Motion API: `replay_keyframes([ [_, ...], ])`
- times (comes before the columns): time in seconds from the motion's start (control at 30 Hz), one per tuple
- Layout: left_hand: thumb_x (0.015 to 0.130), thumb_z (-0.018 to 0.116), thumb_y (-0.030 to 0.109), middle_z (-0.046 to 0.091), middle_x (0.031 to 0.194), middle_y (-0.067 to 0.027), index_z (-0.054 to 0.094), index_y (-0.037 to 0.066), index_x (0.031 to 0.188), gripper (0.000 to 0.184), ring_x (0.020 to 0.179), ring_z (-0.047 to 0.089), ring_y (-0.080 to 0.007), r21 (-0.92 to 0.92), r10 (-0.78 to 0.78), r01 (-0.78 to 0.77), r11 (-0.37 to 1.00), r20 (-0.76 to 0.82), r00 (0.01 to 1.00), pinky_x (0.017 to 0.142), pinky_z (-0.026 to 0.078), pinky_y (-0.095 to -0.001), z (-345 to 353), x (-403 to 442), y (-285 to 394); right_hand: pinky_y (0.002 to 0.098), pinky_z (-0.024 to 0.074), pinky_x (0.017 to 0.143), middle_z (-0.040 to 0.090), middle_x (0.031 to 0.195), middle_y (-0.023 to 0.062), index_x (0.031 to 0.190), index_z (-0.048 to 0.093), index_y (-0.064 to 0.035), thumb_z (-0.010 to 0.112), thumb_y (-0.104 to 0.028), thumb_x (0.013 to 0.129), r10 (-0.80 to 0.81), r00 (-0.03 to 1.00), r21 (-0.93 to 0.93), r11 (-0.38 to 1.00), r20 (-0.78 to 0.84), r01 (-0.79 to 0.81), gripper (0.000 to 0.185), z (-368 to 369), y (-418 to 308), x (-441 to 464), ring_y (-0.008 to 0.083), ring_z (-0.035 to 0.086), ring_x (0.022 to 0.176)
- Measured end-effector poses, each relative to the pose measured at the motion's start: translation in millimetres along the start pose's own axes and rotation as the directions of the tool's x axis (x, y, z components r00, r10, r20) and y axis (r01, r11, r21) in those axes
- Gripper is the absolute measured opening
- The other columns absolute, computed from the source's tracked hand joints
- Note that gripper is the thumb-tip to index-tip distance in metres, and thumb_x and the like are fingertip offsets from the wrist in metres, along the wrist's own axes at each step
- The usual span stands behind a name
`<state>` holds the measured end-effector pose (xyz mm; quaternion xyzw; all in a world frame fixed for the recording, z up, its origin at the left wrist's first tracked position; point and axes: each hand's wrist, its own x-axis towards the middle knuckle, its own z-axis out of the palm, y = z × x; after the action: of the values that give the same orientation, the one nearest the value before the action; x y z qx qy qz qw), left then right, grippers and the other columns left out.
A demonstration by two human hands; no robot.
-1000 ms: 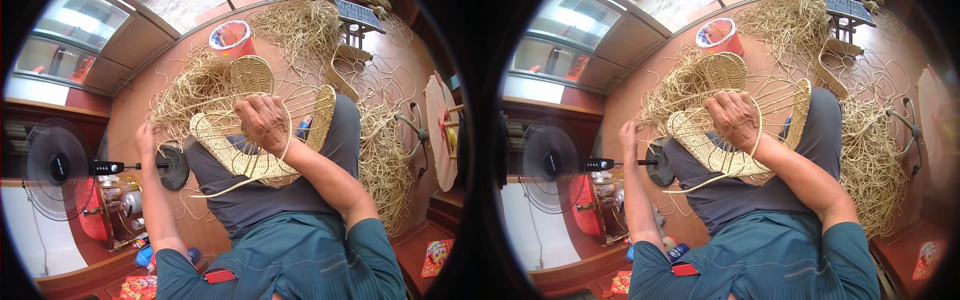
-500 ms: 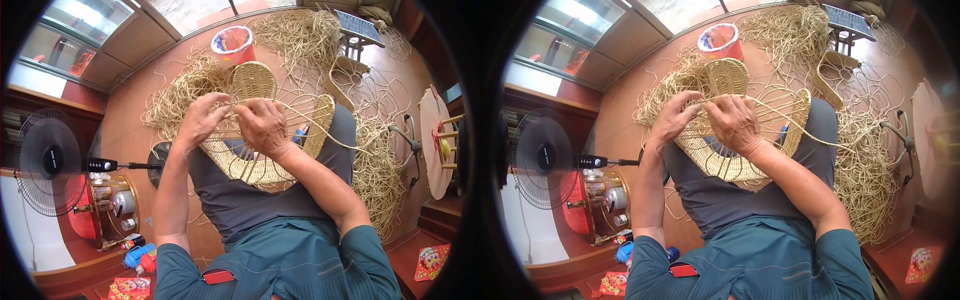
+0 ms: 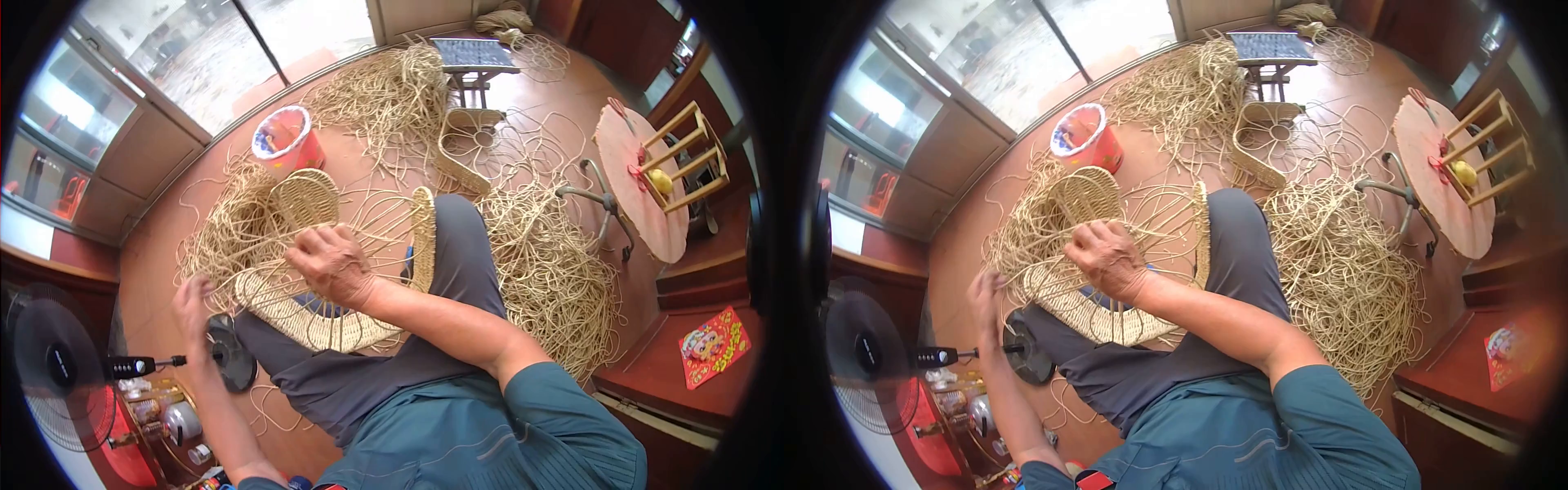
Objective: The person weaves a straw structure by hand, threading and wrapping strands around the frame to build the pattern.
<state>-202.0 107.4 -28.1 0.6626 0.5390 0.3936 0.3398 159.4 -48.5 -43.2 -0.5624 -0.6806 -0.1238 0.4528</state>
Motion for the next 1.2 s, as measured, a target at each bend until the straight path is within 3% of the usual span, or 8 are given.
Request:
replay_keyframes([
  [0.17, 0.106, 0.073, 0.029, 0.073, 0.087, 0.0002, 0.079, 0.012, 0.110, 0.018, 0.076, 0.070, -0.0128, -0.308, -0.428, 0.324, 0.894, -0.379, 0.820, 0.065, 0.051, -0.0260, -168, -18, -138, 0.0403, 0.0472, 0.085, 0.061, 0.100, 0.0036, 0.101, 0.068, -0.0144, 0.069, -0.018, 0.094, 0.025, 0.999, 0.010, 1.000, -0.036, -0.025, 0.008, -1, -1, 1, 0.0227, 0.065, 0.095],
  [0.27, 0.106, 0.072, 0.040, 0.073, 0.097, -0.0013, 0.072, 0.015, 0.115, 0.027, 0.076, 0.070, -0.0179, -0.574, -0.679, 0.384, 0.724, -0.492, 0.545, 0.064, 0.057, -0.0322, -222, -69, -201, 0.0404, 0.0462, 0.082, 0.060, 0.097, 0.0047, 0.099, 0.067, -0.0130, 0.073, -0.018, 0.093, 0.051, 0.995, 0.009, 0.999, -0.083, -0.050, 0.010, -3, -3, 4, 0.0233, 0.064, 0.092],
  [0.33, 0.109, 0.068, 0.038, 0.071, 0.092, -0.0006, 0.074, 0.015, 0.119, 0.026, 0.070, 0.067, -0.0160, -0.266, -0.733, 0.703, 0.660, -0.434, 0.524, 0.057, 0.054, -0.0286, -225, -97, -205, 0.0411, 0.0460, 0.080, 0.060, 0.096, 0.0056, 0.097, 0.066, -0.0119, 0.076, -0.019, 0.093, 0.080, 0.993, 0.008, 0.997, -0.088, -0.079, 0.012, -5, -4, 8, 0.0241, 0.063, 0.090],
  [0.47, 0.112, 0.068, 0.033, 0.069, 0.085, 0.0012, 0.075, 0.013, 0.119, 0.023, 0.063, 0.061, -0.0100, 0.003, -0.609, 0.620, 0.784, -0.186, 0.771, 0.051, 0.049, -0.0232, -171, -137, -200, 0.0418, 0.0456, 0.079, 0.060, 0.096, 0.0061, 0.097, 0.067, -0.0116, 0.076, -0.018, 0.095, 0.113, 0.992, 0.008, 0.994, -0.064, -0.113, 0.012, -11, -5, 12, 0.0249, 0.063, 0.089],
  [0.63, 0.114, 0.071, 0.026, 0.069, 0.086, 0.0013, 0.076, 0.007, 0.120, 0.020, 0.064, 0.061, -0.0051, -0.109, -0.317, 0.315, 0.943, -0.002, 0.948, 0.055, 0.050, -0.0213, 0, -150, -4, 0.0429, 0.0461, 0.078, 0.061, 0.095, 0.0054, 0.102, 0.069, -0.0119, 0.078, -0.020, 0.097, 0.176, 0.982, 0.019, 0.984, -0.067, -0.175, 0.013, -6, -7, 14, 0.0253, 0.064, 0.087],
  [0.87, 0.115, 0.069, 0.021, 0.077, 0.104, -0.0095, 0.073, -0.006, 0.137, 0.034, 0.065, 0.067, -0.0085, -0.185, -0.134, 0.185, 0.965, 0.257, 0.957, 0.053, 0.052, -0.0225, 114, -124, 141, 0.0427, 0.0480, 0.080, 0.064, 0.098, 0.0031, 0.104, 0.074, -0.0157, 0.080, -0.021, 0.096, 0.144, 0.987, 0.017, 0.990, -0.077, -0.143, 0.011, -6, -7, 11, 0.0246, 0.065, 0.088],
  [1.0, 0.116, 0.061, 0.014, 0.074, 0.134, -0.0217, 0.058, -0.009, 0.155, 0.045, 0.065, 0.068, -0.0095, -0.224, -0.059, 0.117, 0.967, 0.251, 0.966, 0.050, 0.054, -0.0224, 136, -86, 143, 0.0432, 0.0485, 0.082, 0.063, 0.099, 0.0039, 0.100, 0.073, -0.0147, 0.076, -0.021, 0.096, 0.129, 0.989, 0.025, 0.992, -0.074, -0.127, 0.009, -6, -6, 7, 0.0253, 0.065, 0.092],
  [1.2, 0.116, 0.062, 0.013, 0.073, 0.134, -0.0225, 0.039, -0.010, 0.168, 0.061, 0.066, 0.068, -0.0106, -0.283, -0.087, 0.218, 0.934, 0.413, 0.907, 0.050, 0.057, -0.0229, 160, -44, 149, 0.0433, 0.0475, 0.084, 0.062, 0.100, 0.0031, 0.102, 0.075, -0.0152, 0.075, -0.025, 0.096, 0.125, 0.992, -0.019, 0.992, -0.013, -0.125, 0.011, -6, -5, 4, 0.0248, 0.063, 0.094],
])
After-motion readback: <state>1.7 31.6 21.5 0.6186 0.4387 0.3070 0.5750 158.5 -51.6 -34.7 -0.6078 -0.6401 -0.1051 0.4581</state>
